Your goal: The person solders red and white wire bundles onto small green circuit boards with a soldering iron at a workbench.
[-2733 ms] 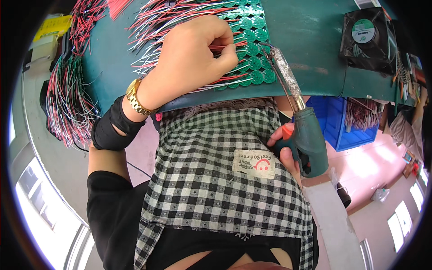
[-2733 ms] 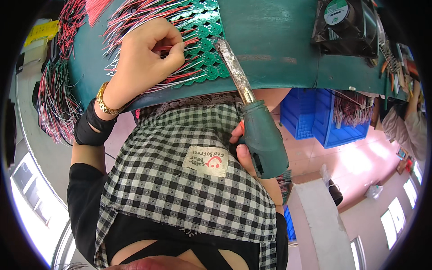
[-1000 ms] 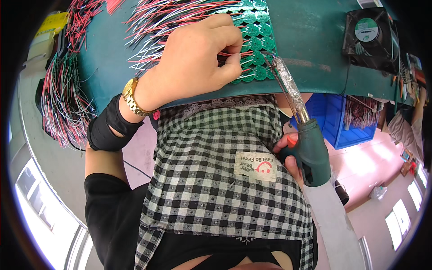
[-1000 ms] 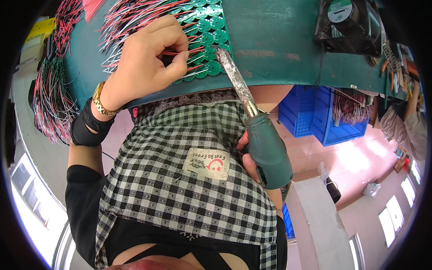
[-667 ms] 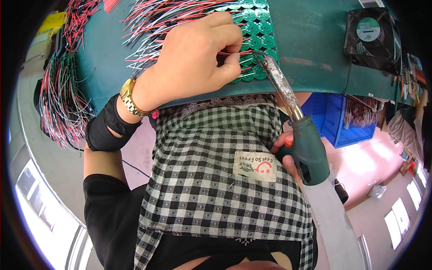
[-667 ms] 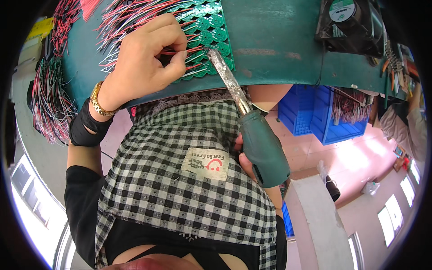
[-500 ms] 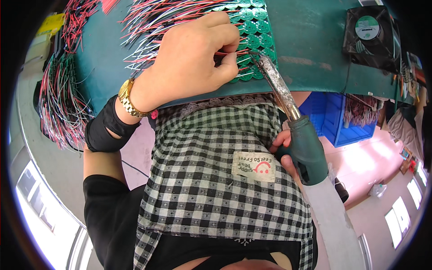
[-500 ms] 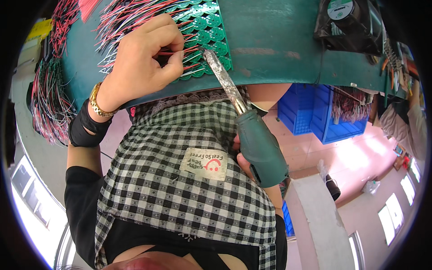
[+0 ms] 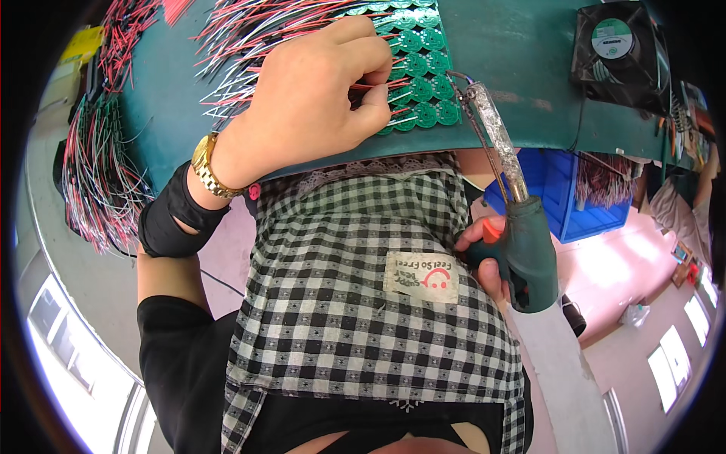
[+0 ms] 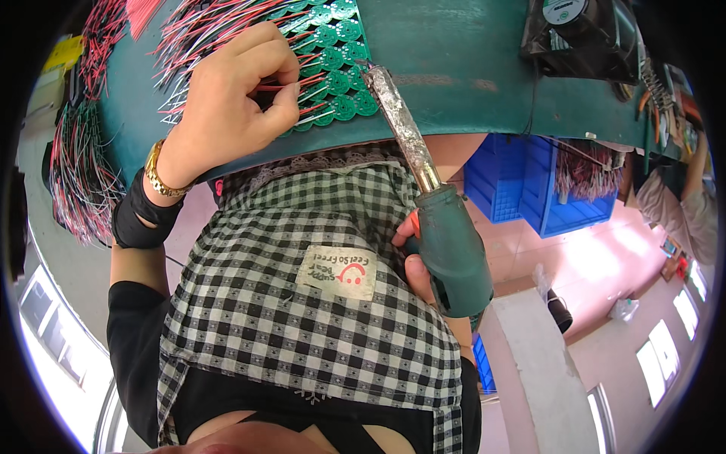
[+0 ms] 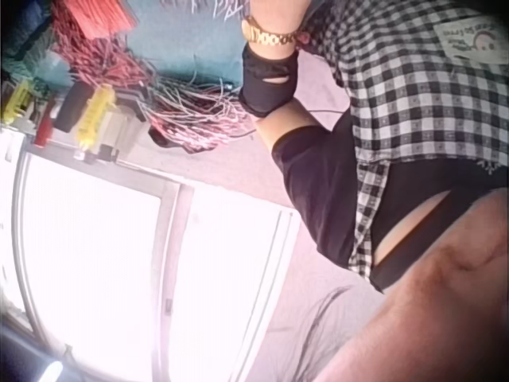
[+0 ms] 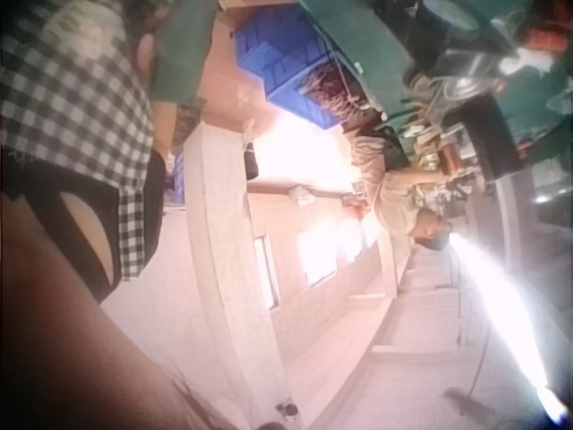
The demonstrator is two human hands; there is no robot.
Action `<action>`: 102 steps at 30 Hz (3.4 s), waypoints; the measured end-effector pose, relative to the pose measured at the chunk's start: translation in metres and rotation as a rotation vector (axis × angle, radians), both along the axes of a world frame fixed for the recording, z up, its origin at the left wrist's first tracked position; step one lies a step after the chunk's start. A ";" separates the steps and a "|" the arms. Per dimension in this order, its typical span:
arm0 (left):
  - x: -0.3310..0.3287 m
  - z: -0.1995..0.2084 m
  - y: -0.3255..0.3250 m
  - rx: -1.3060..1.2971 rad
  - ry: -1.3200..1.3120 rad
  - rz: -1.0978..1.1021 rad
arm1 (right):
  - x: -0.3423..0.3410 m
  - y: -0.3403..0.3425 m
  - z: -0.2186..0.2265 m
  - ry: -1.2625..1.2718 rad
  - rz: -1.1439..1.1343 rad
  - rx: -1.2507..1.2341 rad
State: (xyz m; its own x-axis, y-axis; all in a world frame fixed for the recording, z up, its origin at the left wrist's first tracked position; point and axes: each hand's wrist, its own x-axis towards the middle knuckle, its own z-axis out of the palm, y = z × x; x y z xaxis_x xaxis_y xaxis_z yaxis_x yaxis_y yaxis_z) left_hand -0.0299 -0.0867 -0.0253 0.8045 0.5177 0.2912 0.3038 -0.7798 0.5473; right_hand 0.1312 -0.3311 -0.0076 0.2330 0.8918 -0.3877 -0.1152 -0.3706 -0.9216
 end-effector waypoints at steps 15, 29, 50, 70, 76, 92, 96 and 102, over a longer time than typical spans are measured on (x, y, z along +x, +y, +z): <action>-0.003 0.002 0.003 -0.103 0.033 -0.011 | 0.006 0.009 0.004 -0.066 0.280 -0.004; -0.004 0.000 0.004 -0.081 0.043 -0.007 | -0.004 0.008 0.005 0.041 0.029 -0.034; -0.009 0.002 0.005 -0.063 0.057 -0.006 | 0.003 0.002 -0.009 -0.023 0.154 0.169; -0.011 0.012 -0.010 -0.071 0.119 -0.075 | 0.000 -0.009 0.000 0.111 0.072 -0.005; -0.013 0.012 -0.010 -0.089 0.117 -0.077 | 0.003 -0.014 -0.007 0.077 0.195 0.016; -0.013 0.011 -0.009 -0.066 0.073 -0.106 | 0.008 -0.014 -0.013 0.198 0.222 0.053; -0.011 0.013 -0.011 -0.049 0.076 -0.102 | -0.011 -0.024 -0.015 0.249 -0.146 -0.022; -0.012 0.007 -0.009 -0.036 0.045 -0.081 | 0.003 0.000 0.006 0.054 0.099 -0.108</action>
State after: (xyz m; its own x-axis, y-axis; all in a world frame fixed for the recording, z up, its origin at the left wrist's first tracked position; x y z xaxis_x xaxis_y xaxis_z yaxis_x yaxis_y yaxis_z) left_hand -0.0416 -0.0955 -0.0184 0.8558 0.4602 0.2362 0.2658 -0.7829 0.5625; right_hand 0.1340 -0.3316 -0.0016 0.1221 0.8616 -0.4926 -0.1218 -0.4796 -0.8690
